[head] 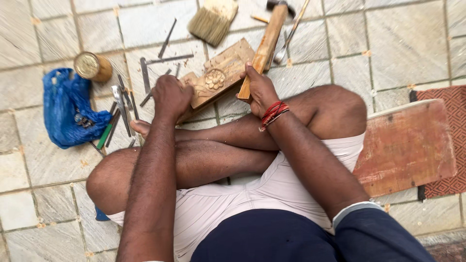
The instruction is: The person sits cross-legged on the floor and carves a floral design into a rectangular wooden block using a chisel and a wooden mallet. They repeatedly strike the chisel to shape the wood and occasionally brush away debris with a hand brush.
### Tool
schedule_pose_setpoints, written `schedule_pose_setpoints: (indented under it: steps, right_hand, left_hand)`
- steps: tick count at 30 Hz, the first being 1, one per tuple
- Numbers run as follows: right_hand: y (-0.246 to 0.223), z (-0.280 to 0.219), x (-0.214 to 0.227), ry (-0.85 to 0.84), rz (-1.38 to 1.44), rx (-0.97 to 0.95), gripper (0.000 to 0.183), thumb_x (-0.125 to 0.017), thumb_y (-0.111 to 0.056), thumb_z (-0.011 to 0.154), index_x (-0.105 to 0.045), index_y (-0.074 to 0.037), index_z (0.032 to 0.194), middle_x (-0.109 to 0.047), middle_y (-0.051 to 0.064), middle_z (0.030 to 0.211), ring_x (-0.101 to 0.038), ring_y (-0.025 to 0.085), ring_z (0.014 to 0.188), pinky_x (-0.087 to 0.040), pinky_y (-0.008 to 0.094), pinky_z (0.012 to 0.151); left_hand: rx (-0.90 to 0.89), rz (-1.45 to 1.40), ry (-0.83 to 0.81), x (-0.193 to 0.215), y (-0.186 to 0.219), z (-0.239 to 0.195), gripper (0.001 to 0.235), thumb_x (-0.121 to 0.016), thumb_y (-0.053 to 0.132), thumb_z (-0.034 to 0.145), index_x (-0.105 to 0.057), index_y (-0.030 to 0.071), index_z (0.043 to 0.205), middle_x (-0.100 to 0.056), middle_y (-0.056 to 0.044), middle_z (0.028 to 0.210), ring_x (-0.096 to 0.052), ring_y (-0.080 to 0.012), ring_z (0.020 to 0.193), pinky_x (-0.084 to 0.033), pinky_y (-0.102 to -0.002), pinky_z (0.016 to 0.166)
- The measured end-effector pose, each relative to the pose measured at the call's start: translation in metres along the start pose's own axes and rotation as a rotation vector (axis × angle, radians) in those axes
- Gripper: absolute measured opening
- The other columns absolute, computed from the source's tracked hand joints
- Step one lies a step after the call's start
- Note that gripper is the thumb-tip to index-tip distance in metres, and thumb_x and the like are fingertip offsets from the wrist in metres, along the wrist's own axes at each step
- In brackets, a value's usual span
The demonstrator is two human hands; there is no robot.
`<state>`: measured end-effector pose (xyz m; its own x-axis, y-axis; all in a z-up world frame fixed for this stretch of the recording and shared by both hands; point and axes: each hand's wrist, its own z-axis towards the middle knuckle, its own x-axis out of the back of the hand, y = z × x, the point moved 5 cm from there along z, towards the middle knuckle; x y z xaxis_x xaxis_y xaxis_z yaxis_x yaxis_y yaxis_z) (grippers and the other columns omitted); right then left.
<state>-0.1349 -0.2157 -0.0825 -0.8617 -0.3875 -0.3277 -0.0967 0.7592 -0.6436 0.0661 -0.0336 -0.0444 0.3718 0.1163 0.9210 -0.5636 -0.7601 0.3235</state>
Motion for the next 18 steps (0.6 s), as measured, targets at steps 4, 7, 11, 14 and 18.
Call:
schedule_pose_setpoints:
  steps: [4, 7, 11, 14, 18]
  right_hand:
    - [-0.012, -0.003, 0.005, 0.052, 0.126, 0.26, 0.04, -0.065, -0.037, 0.104, -0.062, 0.002, 0.108, -0.064, 0.009, 0.089, -0.062, 0.017, 0.071, -0.053, 0.029, 0.059]
    - [-0.033, -0.031, 0.006, 0.058, 0.264, 0.449, 0.033, -0.061, -0.029, 0.104, -0.06, 0.001, 0.118, -0.065, 0.006, 0.089, -0.063, 0.013, 0.067, -0.054, 0.028, 0.059]
    - [-0.088, -0.074, 0.013, -0.073, 0.35, 0.747, 0.031, -0.057, -0.022, 0.107, -0.057, -0.006, 0.133, -0.061, 0.003, 0.086, -0.055, 0.009, 0.065, -0.048, 0.023, 0.057]
    - [-0.119, -0.096, 0.035, -0.003, 0.32, 0.937, 0.027, -0.058, -0.02, 0.112, -0.057, -0.004, 0.134, -0.058, 0.001, 0.089, -0.055, 0.008, 0.074, -0.048, 0.022, 0.061]
    - [-0.152, -0.094, 0.048, 0.12, 0.295, 1.102, 0.027, -0.058, -0.021, 0.111, -0.057, -0.006, 0.134, -0.063, -0.004, 0.114, -0.06, 0.006, 0.086, -0.053, 0.024, 0.066]
  left_hand:
    - [-0.099, -0.065, -0.122, 0.012, 0.023, -0.01, 0.044, -0.067, 0.033, 0.09, -0.054, 0.001, 0.117, -0.052, -0.02, 0.138, -0.049, -0.0333, 0.13, -0.04, -0.051, 0.118]
    - [-0.391, 0.153, -0.006, 0.023, 0.057, -0.027, 0.069, -0.074, 0.055, 0.088, -0.052, -0.003, 0.117, -0.049, -0.026, 0.141, -0.045, -0.0382, 0.135, -0.036, -0.054, 0.118]
    - [-0.536, 0.428, 0.062, 0.024, 0.091, -0.041, 0.097, -0.077, 0.07, 0.079, -0.048, -0.007, 0.131, -0.048, -0.031, 0.137, -0.042, -0.0431, 0.134, -0.033, -0.058, 0.113]
    - [-0.406, 0.494, -0.119, 0.024, 0.103, -0.026, 0.111, -0.075, 0.075, 0.079, -0.042, -0.009, 0.143, -0.051, -0.027, 0.144, -0.048, -0.0388, 0.139, -0.035, -0.052, 0.123]
    - [-0.241, 0.509, -0.333, 0.019, 0.133, 0.004, 0.115, -0.083, 0.075, 0.07, -0.037, -0.003, 0.14, -0.049, -0.026, 0.142, -0.046, -0.0389, 0.136, -0.03, -0.056, 0.119]
